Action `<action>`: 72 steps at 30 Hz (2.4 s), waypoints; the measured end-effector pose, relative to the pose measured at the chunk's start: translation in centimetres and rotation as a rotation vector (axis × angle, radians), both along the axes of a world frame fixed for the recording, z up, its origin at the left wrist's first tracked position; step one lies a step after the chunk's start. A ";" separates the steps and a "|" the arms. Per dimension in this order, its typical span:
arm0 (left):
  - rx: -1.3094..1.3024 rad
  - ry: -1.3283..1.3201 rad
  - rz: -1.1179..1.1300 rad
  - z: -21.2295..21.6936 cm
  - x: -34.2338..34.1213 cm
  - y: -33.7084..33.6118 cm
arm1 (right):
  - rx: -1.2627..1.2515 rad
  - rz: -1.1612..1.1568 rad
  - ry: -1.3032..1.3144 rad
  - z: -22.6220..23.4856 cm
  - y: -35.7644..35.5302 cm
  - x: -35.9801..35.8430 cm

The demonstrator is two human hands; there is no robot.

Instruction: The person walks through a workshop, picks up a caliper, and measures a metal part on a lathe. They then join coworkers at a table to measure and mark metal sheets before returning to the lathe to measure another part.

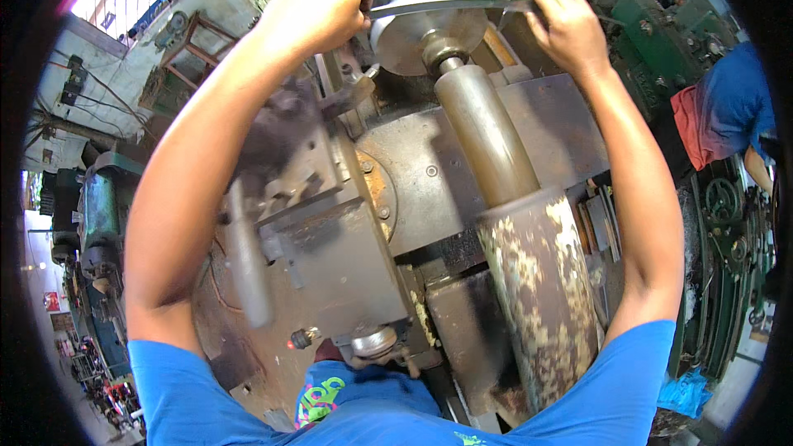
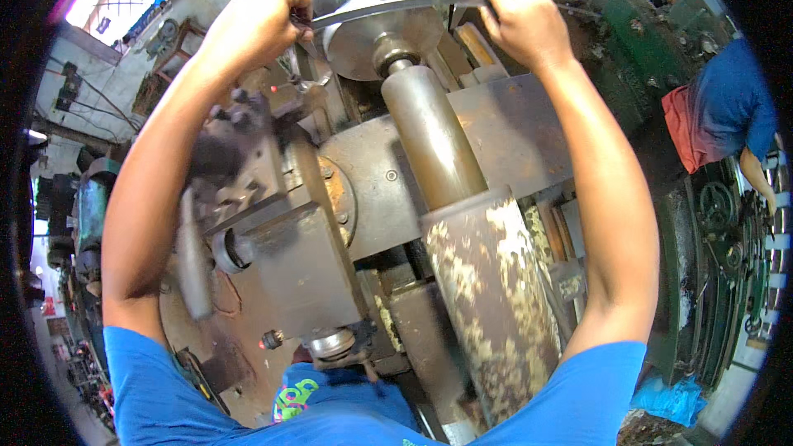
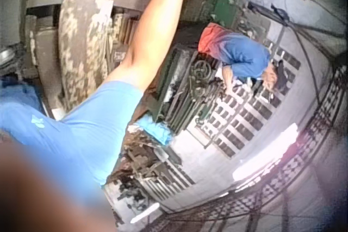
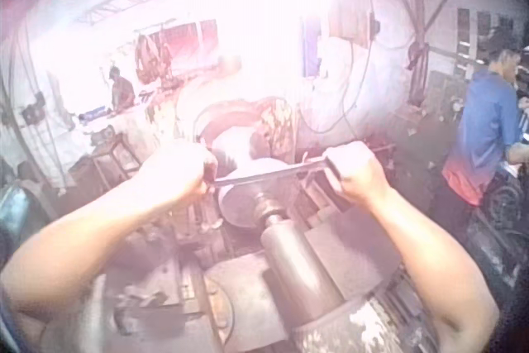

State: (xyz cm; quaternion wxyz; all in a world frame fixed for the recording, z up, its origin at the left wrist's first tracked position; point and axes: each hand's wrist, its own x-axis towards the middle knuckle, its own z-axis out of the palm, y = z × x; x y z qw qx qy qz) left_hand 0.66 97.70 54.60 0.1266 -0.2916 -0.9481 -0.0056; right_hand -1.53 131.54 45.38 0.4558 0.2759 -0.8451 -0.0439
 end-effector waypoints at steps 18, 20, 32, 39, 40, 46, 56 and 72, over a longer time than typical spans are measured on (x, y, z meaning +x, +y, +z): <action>-0.135 0.089 0.109 -2.1 2.0 3.6 | -0.104 0.154 -0.035 -4.2 0.0 -2.8; -0.130 0.091 0.105 -2.2 2.2 3.6 | -0.082 0.117 -0.037 -4.4 0.1 -2.4; -0.082 0.046 0.058 -3.2 0.5 2.7 | 0.010 0.085 -0.002 -3.9 0.6 -2.0; -0.052 0.018 0.071 -3.5 0.4 2.1 | -0.143 0.160 -0.065 -4.3 0.6 -2.5; -0.056 0.006 0.087 -3.5 0.4 2.3 | -0.179 0.178 -0.070 -4.3 0.5 -2.5; 0.028 -0.023 0.080 -3.6 0.6 2.7 | -0.277 0.317 -0.114 -4.8 -0.3 -2.6; -0.016 -0.069 0.170 -3.2 0.5 3.1 | -0.257 0.226 -0.059 -5.5 -0.6 -2.7; 0.048 -0.046 0.133 -3.2 0.6 2.7 | -0.158 0.207 -0.108 -5.2 0.4 -2.3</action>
